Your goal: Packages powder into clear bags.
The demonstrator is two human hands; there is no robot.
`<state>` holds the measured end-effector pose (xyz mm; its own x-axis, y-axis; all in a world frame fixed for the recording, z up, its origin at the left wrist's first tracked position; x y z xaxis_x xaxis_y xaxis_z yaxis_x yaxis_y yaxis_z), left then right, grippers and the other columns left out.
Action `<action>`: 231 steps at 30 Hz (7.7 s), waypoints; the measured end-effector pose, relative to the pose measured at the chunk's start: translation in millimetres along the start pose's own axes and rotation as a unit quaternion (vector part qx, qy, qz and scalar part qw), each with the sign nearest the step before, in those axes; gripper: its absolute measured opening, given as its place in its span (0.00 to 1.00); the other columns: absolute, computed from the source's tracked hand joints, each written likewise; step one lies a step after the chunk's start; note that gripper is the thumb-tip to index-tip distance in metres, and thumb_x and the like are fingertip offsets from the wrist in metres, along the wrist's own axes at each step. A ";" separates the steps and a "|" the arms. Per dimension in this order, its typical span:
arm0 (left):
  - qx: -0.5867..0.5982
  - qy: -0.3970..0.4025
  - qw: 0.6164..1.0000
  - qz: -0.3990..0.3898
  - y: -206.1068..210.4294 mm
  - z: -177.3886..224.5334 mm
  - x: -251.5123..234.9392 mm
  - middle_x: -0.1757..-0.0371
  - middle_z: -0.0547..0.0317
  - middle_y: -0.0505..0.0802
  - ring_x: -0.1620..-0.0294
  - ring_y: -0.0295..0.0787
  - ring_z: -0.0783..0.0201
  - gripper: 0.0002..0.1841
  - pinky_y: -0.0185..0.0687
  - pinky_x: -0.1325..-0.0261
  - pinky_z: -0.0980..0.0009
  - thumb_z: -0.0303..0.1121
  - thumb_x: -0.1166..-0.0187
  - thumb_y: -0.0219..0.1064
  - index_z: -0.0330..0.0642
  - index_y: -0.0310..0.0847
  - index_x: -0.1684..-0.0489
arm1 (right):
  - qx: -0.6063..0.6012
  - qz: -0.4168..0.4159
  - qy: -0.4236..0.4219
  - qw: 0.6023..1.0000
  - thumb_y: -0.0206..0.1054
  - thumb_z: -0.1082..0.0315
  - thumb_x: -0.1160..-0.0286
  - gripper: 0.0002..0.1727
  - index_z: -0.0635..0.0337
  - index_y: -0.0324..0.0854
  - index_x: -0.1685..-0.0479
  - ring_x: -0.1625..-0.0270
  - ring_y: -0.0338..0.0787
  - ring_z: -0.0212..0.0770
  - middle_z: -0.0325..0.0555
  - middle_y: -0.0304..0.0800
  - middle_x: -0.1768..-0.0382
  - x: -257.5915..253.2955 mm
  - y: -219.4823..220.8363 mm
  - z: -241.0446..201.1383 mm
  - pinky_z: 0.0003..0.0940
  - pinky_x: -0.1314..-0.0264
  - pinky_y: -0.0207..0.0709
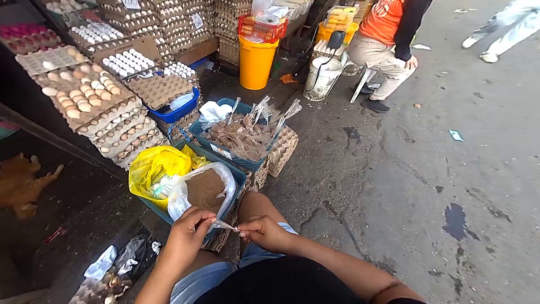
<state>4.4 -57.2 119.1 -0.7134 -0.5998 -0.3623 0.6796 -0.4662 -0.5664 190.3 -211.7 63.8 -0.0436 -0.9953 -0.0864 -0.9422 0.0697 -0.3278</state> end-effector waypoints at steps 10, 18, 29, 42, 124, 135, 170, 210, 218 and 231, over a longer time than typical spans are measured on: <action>0.278 -0.098 0.926 -0.235 80.3 -5.4 24.2 0.48 0.65 0.96 0.48 0.92 0.77 0.25 0.88 0.39 0.74 0.30 0.37 0.81 0.33 0.84 0.40 | -0.198 0.071 -0.007 0.978 0.60 0.76 0.17 0.09 0.71 0.79 0.45 0.54 0.90 0.23 0.41 0.94 0.54 0.4 -21.0 -32.6 0.23 0.46 0.84; 0.169 -0.148 0.926 -0.305 90.1 -11.6 28.7 0.53 0.55 0.93 0.55 0.90 0.70 0.28 0.86 0.44 0.69 0.38 0.33 0.81 0.35 0.81 0.35 | -0.054 0.137 -0.127 0.981 0.60 0.67 0.13 0.15 0.67 0.91 0.48 0.35 0.87 0.32 0.48 0.94 0.45 29.4 -51.5 -32.4 0.32 0.26 0.78; 0.227 -0.141 0.923 -0.275 78.5 -11.8 35.4 0.44 0.56 0.94 0.52 0.92 0.75 0.23 0.89 0.43 0.75 0.21 0.31 0.75 0.33 0.84 0.34 | -0.120 0.085 -0.157 0.977 0.67 0.66 0.18 0.10 0.63 0.91 0.52 0.45 0.89 0.25 0.40 0.94 0.50 24.3 -59.6 -46.9 0.23 0.41 0.84; 0.167 -0.077 0.943 -0.279 107.4 -0.5 27.4 0.48 0.51 0.94 0.49 0.91 0.70 0.22 0.85 0.39 0.72 0.32 0.35 0.81 0.32 0.86 0.42 | -0.123 0.117 -0.193 0.966 0.66 0.67 0.16 0.10 0.65 0.90 0.52 0.50 0.88 0.22 0.39 0.94 0.56 38.1 -65.4 -51.7 0.19 0.43 0.82; 0.156 -0.107 0.951 -0.246 59.8 -8.1 32.6 0.61 0.59 0.94 0.57 0.89 0.74 0.09 0.85 0.46 0.74 0.32 0.23 0.71 0.34 0.91 0.60 | 0.091 0.050 -0.036 0.994 0.63 0.65 0.14 0.12 0.65 0.87 0.50 0.48 0.90 0.41 0.53 0.91 0.53 0.9 -38.5 -28.9 0.36 0.41 0.83; 0.216 -0.106 0.911 -0.336 57.6 3.4 22.4 0.33 0.52 0.92 0.31 0.87 0.70 0.23 0.79 0.23 0.69 0.30 0.22 0.72 0.31 0.81 0.28 | 0.078 0.093 0.031 0.992 0.67 0.52 0.17 0.24 0.65 0.81 0.74 0.78 0.72 0.28 0.39 0.74 0.82 9.1 -36.8 -26.4 0.26 0.71 0.66; 0.178 -0.130 0.916 -0.335 61.1 7.7 22.7 0.47 0.55 0.97 0.45 0.91 0.71 0.15 0.82 0.33 0.67 0.38 0.14 0.65 0.36 0.93 0.46 | -0.296 0.161 0.098 0.936 0.41 0.62 0.05 0.23 0.64 0.81 0.35 0.44 0.93 0.37 0.43 0.95 0.47 -24.1 -24.2 -17.6 0.37 0.34 0.85; -0.004 -0.139 0.979 0.148 15.8 -152.5 -7.0 0.46 0.37 0.91 0.43 0.90 0.52 0.12 0.83 0.33 0.58 0.25 0.13 0.59 0.26 0.83 0.42 | -0.216 0.266 0.211 0.916 0.43 0.68 0.04 0.13 0.65 0.64 0.32 0.65 0.93 0.32 0.46 0.89 0.54 -165.6 -4.0 39.1 0.29 0.57 0.90; -0.002 -0.110 0.986 0.125 14.6 -156.8 -6.9 0.46 0.43 0.92 0.40 0.87 0.50 0.16 0.79 0.30 0.54 0.34 0.19 0.71 0.31 0.85 0.40 | -0.275 0.308 0.132 0.901 0.43 0.69 0.04 0.08 0.57 0.66 0.41 0.68 0.93 0.32 0.40 0.92 0.60 -157.4 -36.3 -14.8 0.27 0.60 0.90; -0.047 -0.127 0.984 0.113 17.8 -159.6 -8.5 0.46 0.43 0.93 0.39 0.88 0.48 0.17 0.78 0.29 0.52 0.35 0.21 0.73 0.32 0.86 0.41 | -0.273 0.283 0.118 0.912 0.41 0.69 0.04 0.10 0.57 0.67 0.39 0.66 0.93 0.32 0.41 0.92 0.57 -163.2 -37.2 -19.4 0.28 0.58 0.89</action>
<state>-4.7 43.4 -6.0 -0.4721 -0.8298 -0.2974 0.7887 -0.2470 -0.5630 225.9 -53.1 108.4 -0.5831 -0.8020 0.1293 -0.7695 0.5963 0.2287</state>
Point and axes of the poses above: each hand's wrist, its own x-axis away from the middle knuckle, its own y-axis out of the palm, z = x × y, the point moved 2 cm from there along -x, towards the middle knuckle
